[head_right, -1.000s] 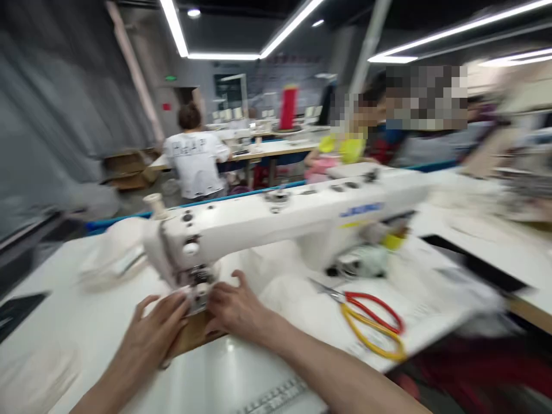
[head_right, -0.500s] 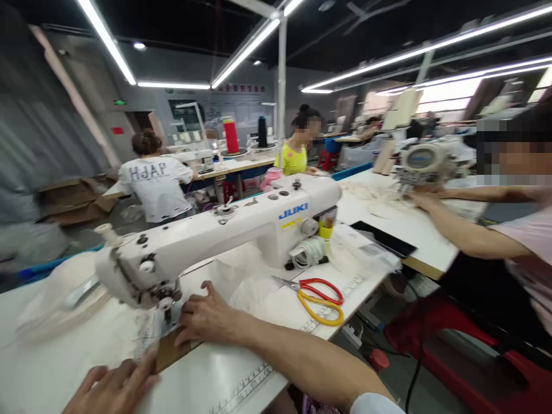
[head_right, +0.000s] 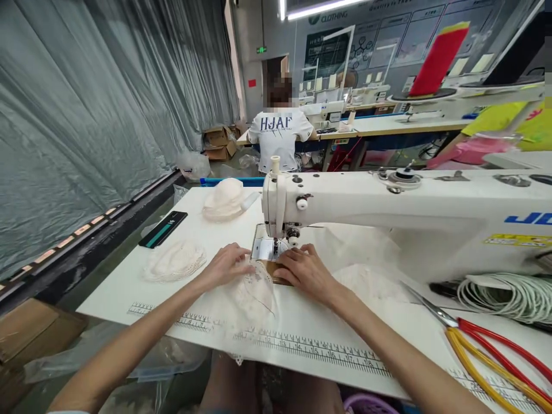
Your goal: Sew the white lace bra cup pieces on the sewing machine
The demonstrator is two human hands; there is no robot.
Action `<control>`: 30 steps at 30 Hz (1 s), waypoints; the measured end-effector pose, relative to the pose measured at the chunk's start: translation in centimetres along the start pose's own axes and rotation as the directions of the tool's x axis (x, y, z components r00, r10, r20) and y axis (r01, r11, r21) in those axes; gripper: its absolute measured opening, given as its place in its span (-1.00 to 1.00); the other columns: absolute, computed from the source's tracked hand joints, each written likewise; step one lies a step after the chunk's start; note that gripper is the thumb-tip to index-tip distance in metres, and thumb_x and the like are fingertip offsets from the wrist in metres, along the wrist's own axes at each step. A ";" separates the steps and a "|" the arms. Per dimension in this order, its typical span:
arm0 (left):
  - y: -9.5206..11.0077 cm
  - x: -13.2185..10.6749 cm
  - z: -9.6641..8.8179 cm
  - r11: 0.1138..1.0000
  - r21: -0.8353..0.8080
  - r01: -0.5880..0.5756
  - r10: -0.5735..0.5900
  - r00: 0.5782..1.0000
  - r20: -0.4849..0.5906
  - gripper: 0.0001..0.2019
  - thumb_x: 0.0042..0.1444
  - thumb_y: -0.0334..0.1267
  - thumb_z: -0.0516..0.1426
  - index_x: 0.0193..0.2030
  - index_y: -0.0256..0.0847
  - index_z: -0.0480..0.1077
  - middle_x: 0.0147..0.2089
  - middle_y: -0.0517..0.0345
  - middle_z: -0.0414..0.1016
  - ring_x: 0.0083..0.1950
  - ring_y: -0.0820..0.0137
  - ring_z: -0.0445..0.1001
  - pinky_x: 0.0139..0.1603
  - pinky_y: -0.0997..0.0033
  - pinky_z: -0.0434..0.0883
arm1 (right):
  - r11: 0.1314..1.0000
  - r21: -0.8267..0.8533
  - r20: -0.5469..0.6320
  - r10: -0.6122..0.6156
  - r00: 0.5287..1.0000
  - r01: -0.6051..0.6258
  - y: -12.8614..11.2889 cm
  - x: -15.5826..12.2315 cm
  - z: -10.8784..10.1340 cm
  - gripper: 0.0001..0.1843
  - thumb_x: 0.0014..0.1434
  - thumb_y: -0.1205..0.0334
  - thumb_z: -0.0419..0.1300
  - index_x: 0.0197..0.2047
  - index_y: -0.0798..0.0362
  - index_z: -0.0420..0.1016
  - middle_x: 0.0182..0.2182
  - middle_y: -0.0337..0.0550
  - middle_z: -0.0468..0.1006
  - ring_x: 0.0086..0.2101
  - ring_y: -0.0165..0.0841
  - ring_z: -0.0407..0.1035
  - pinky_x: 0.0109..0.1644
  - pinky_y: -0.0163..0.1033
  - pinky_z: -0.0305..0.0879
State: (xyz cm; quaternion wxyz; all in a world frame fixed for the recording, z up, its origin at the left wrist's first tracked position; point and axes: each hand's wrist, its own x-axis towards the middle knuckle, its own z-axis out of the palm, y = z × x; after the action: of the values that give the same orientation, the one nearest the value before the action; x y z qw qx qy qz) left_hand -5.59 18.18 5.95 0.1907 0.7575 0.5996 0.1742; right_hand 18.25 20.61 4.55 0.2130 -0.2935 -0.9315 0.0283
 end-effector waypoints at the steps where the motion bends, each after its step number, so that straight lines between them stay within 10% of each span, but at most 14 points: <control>1: 0.1 0.3 0.4 0.999 -0.050 0.017 -0.016 1.000 0.012 -0.74 0.01 -0.15 0.22 -0.18 -0.21 0.45 -0.33 0.14 0.40 -0.18 0.27 0.39 -0.17 0.30 0.30 | 1.000 0.028 0.036 0.013 0.999 -0.014 -0.5 0.2 -0.2 -0.61 0.34 -0.02 -0.13 -0.15 0.05 0.39 -0.26 -0.08 0.53 -0.26 -0.26 0.41 -0.12 -0.06 0.15; 7: 0.9 0.0 0.5 0.975 -0.221 0.020 -0.023 1.000 -0.007 -0.87 0.07 -0.26 0.11 -0.42 -0.25 0.40 -0.29 0.12 0.41 -0.19 0.35 0.38 -0.17 0.36 0.29 | 0.959 0.179 0.187 0.185 0.965 -0.219 -3.9 1.0 0.0 -0.35 0.00 -0.21 0.22 0.00 0.08 0.27 -0.11 0.07 0.41 -0.16 -0.10 0.29 -0.11 0.00 0.20; 11: 1.4 -2.0 -1.8 0.918 -0.394 0.046 -0.003 0.994 0.110 -0.80 0.09 -0.16 0.09 -0.42 -0.27 0.36 -0.46 0.19 0.40 -0.40 0.44 0.37 -0.35 0.45 0.29 | 0.837 0.400 0.201 0.319 0.926 -0.375 -5.6 0.9 1.1 -0.59 0.17 -0.11 0.04 -0.23 0.11 0.33 -0.31 -0.02 0.40 -0.27 -0.19 0.26 -0.19 -0.09 0.20; 14: 1.9 -4.6 -3.7 0.726 -0.650 0.223 -0.040 0.958 0.285 -0.78 -0.02 -0.16 0.21 -0.42 -0.30 0.36 -0.50 0.20 0.39 -0.43 0.48 0.36 -0.37 0.48 0.29 | 0.726 0.571 0.329 0.226 0.917 -0.384 -6.6 0.3 0.2 -0.54 0.23 -0.12 -0.05 -0.43 0.10 0.32 -0.49 -0.19 0.31 -0.45 -0.36 0.20 -0.38 -0.27 0.14; 17: 2.3 -7.6 -4.5 0.533 -0.772 0.347 -0.044 0.922 0.385 -0.75 -0.13 -0.24 0.31 -0.41 -0.31 0.36 -0.49 0.21 0.41 -0.43 0.52 0.36 -0.36 0.53 0.28 | 0.440 0.769 0.491 0.059 0.869 -0.464 -8.0 -0.9 -1.7 -0.56 0.19 -0.12 0.05 -0.40 0.13 0.35 -0.51 -0.25 0.27 -0.47 -0.43 0.14 -0.41 -0.33 0.05; 21: 3.1 -11.3 -2.8 0.365 -0.816 0.448 -0.002 0.877 0.481 -0.64 -0.20 -0.33 0.35 -0.22 -0.29 0.41 -0.31 0.14 0.48 -0.32 0.50 0.39 -0.27 0.52 0.30 | 0.273 0.812 0.541 -0.019 0.841 -0.517 -10.2 -3.2 -3.3 -0.59 0.21 -0.08 0.08 -0.38 0.15 0.36 -0.51 -0.27 0.22 -0.47 -0.45 0.09 -0.39 -0.32 0.00; 30: 4.3 -15.3 4.1 0.204 -0.815 0.541 0.066 0.824 0.563 -0.65 -0.10 -0.06 0.30 -0.38 -0.38 0.45 -0.47 0.16 0.43 -0.44 0.52 0.32 -0.37 0.54 0.24 | 0.307 0.751 0.594 0.071 0.801 -0.585 -13.1 -8.5 -3.3 -0.65 0.23 -0.01 0.06 -0.38 0.12 0.31 -0.49 -0.28 0.22 -0.45 -0.45 0.09 -0.39 -0.35 0.01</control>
State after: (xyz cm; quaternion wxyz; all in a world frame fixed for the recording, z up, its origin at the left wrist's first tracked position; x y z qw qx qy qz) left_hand -3.30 2.06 4.00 0.7795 0.3868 0.4095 0.2740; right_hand 18.90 4.79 6.60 0.1025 -0.3009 -0.6928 0.6473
